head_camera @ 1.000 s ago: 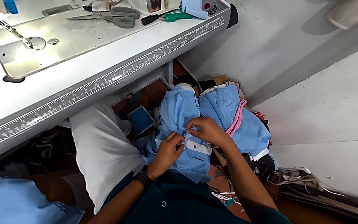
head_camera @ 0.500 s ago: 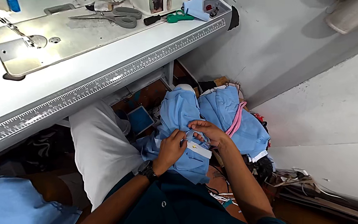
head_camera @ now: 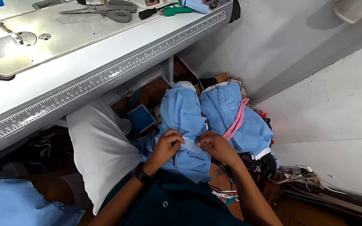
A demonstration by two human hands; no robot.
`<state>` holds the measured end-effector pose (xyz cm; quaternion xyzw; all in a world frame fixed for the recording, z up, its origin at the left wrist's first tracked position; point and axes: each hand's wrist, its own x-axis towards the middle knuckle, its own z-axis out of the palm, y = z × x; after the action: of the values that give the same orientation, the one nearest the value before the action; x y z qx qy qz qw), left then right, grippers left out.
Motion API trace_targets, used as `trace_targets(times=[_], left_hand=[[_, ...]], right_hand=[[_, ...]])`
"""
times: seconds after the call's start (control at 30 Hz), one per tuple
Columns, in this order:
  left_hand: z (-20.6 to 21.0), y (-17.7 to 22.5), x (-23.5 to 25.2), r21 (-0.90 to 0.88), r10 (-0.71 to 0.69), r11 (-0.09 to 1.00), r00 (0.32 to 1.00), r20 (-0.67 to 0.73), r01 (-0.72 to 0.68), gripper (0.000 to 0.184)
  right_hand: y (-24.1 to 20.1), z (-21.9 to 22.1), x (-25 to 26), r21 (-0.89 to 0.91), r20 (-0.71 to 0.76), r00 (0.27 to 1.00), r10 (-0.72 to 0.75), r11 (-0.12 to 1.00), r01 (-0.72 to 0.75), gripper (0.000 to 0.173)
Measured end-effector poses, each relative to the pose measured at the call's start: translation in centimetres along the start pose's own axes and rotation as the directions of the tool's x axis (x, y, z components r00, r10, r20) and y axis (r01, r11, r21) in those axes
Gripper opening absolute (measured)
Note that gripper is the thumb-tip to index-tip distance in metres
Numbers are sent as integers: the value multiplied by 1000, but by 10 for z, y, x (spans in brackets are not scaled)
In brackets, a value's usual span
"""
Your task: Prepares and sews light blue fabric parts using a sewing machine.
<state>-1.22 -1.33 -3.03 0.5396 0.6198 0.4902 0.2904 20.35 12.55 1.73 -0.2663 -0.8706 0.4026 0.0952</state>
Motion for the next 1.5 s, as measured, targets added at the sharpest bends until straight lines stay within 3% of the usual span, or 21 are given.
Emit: trace_targets(times=[0.17, 0.3, 0.43, 0.53, 0.73, 0.9, 1.0, 1.2, 1.37, 1.5], left_hand=[[-3, -2, -4, 33, 15, 999, 1000, -24, -14, 18], [-4, 1, -3, -21, -30, 999, 999, -16, 30, 17], [-2, 5, -1, -48, -64, 997, 998, -14, 63, 14], [3, 8, 1, 40, -126, 991, 992, -30, 127, 6], [3, 21, 1, 45, -277, 960, 960, 42, 275, 26], [-3, 32, -13, 109, -306, 948, 950, 62, 299, 28], [-9, 42, -19, 146, -273, 953, 962, 33, 265, 26], [-17, 47, -26, 280, -106, 953, 993, -47, 115, 14], [-20, 36, -35, 304, 2, 952, 995, -104, 30, 7], [-21, 22, -34, 295, 100, 953, 990, -102, -66, 5]], right_hand=[[8, 21, -10, 130, -87, 996, 2, 991, 10, 14], [10, 30, -7, 92, -177, 983, -41, 994, 58, 12], [13, 29, -3, 106, -160, 986, -56, 992, 74, 13], [13, 26, -3, 116, -155, 987, -40, 992, 59, 14], [3, 23, -8, 22, -163, 986, -38, 999, 42, 14], [4, 37, -15, -69, -161, 977, -139, 989, 129, 12], [3, 54, -17, -170, -249, 930, -270, 958, 232, 15], [14, 91, -4, -374, -468, 752, -463, 875, 306, 14], [14, 92, 13, -456, -461, 657, -597, 794, 402, 14], [7, 68, 14, -482, -410, 640, -650, 750, 453, 11]])
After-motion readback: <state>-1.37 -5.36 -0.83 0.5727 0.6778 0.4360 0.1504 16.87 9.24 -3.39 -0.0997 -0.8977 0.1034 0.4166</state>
